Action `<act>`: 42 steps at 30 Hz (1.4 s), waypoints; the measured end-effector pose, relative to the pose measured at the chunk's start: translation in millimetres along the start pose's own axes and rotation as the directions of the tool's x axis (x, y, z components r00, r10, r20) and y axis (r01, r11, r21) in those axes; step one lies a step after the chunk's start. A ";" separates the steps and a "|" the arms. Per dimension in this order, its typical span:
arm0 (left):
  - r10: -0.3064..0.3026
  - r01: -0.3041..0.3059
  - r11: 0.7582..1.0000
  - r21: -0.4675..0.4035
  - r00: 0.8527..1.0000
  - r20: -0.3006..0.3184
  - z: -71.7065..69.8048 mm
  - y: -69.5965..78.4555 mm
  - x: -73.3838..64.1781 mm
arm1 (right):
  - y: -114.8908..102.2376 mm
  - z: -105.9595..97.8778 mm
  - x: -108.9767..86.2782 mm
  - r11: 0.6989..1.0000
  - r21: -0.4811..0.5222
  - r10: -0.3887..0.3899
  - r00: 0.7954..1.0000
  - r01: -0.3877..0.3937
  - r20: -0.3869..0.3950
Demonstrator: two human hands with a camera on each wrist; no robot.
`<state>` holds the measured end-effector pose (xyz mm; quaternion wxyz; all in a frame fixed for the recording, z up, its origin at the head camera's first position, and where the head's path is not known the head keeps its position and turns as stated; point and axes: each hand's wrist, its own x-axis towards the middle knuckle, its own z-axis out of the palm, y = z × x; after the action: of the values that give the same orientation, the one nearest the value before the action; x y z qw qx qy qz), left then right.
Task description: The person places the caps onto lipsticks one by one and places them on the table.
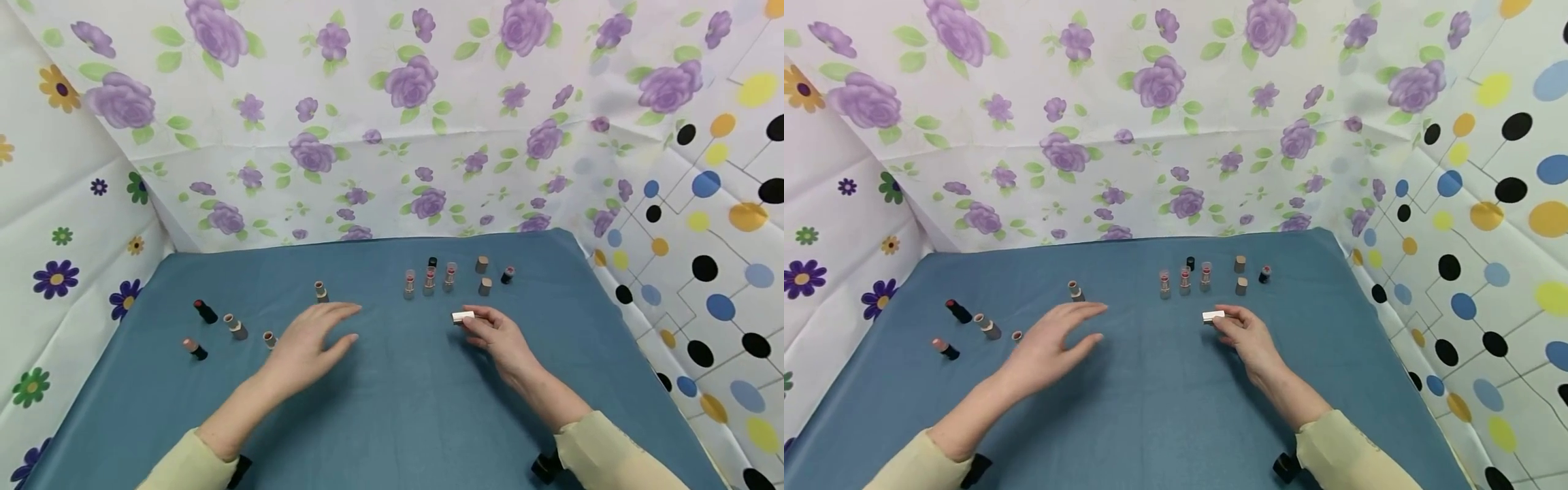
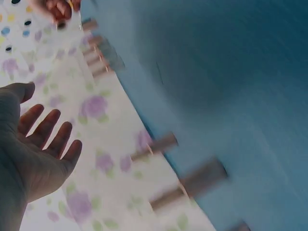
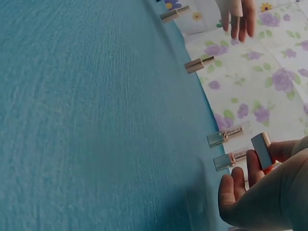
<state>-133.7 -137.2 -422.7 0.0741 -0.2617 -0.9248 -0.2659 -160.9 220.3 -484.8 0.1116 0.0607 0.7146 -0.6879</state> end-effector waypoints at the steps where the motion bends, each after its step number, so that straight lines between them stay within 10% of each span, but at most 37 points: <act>1: -0.021 0.021 1.000 0.002 1.000 -0.017 -5.3 -5.1 -3.2 | 0.0 -1.6 -0.3 1.000 0.002 0.002 1.000 -0.002 -0.004; 10: -0.208 0.212 0.977 0.020 0.972 -0.105 -35.1 -52.7 -39.7 | -1.9 -12.0 -2.0 1.000 0.008 0.008 1.000 -0.008 -0.020; 22: -0.447 0.448 0.882 -0.149 0.894 0.042 -20.4 -87.6 -60.3 | -1.1 -12.0 -1.3 1.000 -0.005 0.011 1.000 -0.011 -0.011; 42: -0.493 0.493 0.864 -0.103 0.869 0.029 -0.1 -105.5 -70.3 | 3.2 -9.3 -0.4 1.000 -0.009 0.023 1.000 -0.023 0.004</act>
<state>-129.1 -244.7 -489.8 -0.0112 -0.0205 -0.9455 -0.3248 -160.5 229.8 -487.5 0.1214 0.0669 0.7169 -0.6833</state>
